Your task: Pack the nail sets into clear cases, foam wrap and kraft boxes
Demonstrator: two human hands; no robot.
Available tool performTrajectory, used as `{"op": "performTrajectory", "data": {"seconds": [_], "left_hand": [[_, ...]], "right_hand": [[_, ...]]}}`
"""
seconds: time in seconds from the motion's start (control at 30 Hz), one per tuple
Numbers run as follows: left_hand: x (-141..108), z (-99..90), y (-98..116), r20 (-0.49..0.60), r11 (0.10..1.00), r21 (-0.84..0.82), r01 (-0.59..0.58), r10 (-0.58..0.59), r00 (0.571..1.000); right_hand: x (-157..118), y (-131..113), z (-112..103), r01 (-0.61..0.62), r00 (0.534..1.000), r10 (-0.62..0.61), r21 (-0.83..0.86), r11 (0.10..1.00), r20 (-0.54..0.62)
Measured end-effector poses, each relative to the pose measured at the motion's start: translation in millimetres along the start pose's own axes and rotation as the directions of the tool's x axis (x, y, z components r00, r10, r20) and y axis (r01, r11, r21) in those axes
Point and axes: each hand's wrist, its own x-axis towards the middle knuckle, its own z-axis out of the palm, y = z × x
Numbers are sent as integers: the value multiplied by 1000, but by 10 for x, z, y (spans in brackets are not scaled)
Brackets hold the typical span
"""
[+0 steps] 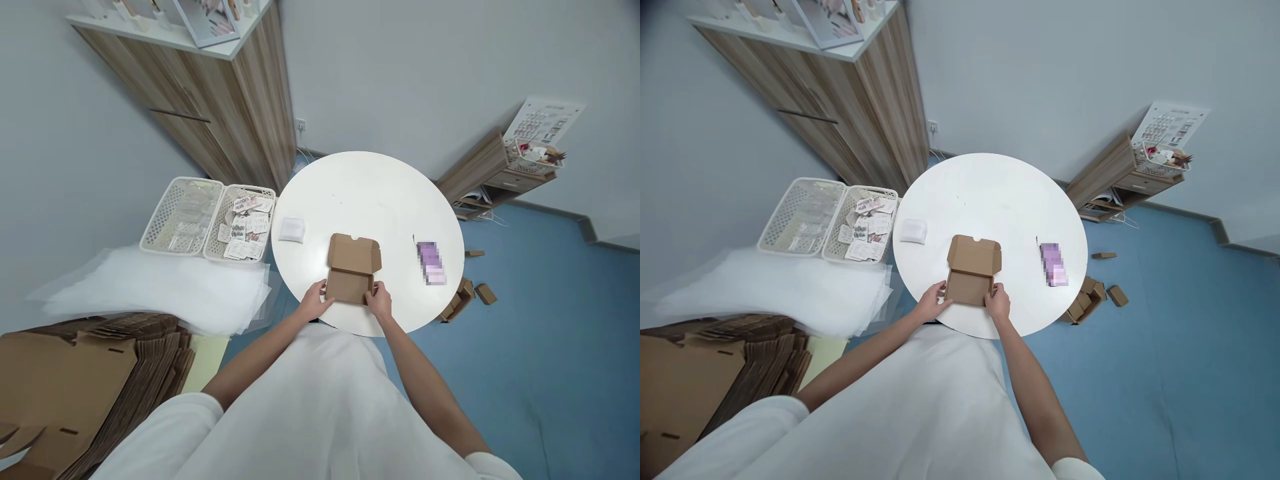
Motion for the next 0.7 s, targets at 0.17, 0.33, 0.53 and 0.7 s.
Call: {"op": "performTrajectory", "data": {"seconds": [0.17, 0.33, 0.53, 0.7], "left_hand": [[5, 64, 117, -8, 997, -73, 8, -8, 1000], [77, 147, 234, -7, 995, -87, 49, -50, 999], [211, 230, 368, -6, 992, -111, 52, -53, 999], [356, 316, 472, -22, 981, -177, 83, -88, 996]], "right_hand": [[-143, 56, -77, -6, 1000, 8, 143, 990, -13], [-237, 172, -138, -110, 991, 63, 439, 891, 121], [-85, 286, -197, -135, 986, 34, 661, 738, 163], [131, 336, -272, -175, 976, 15, 740, 650, 217]]}}
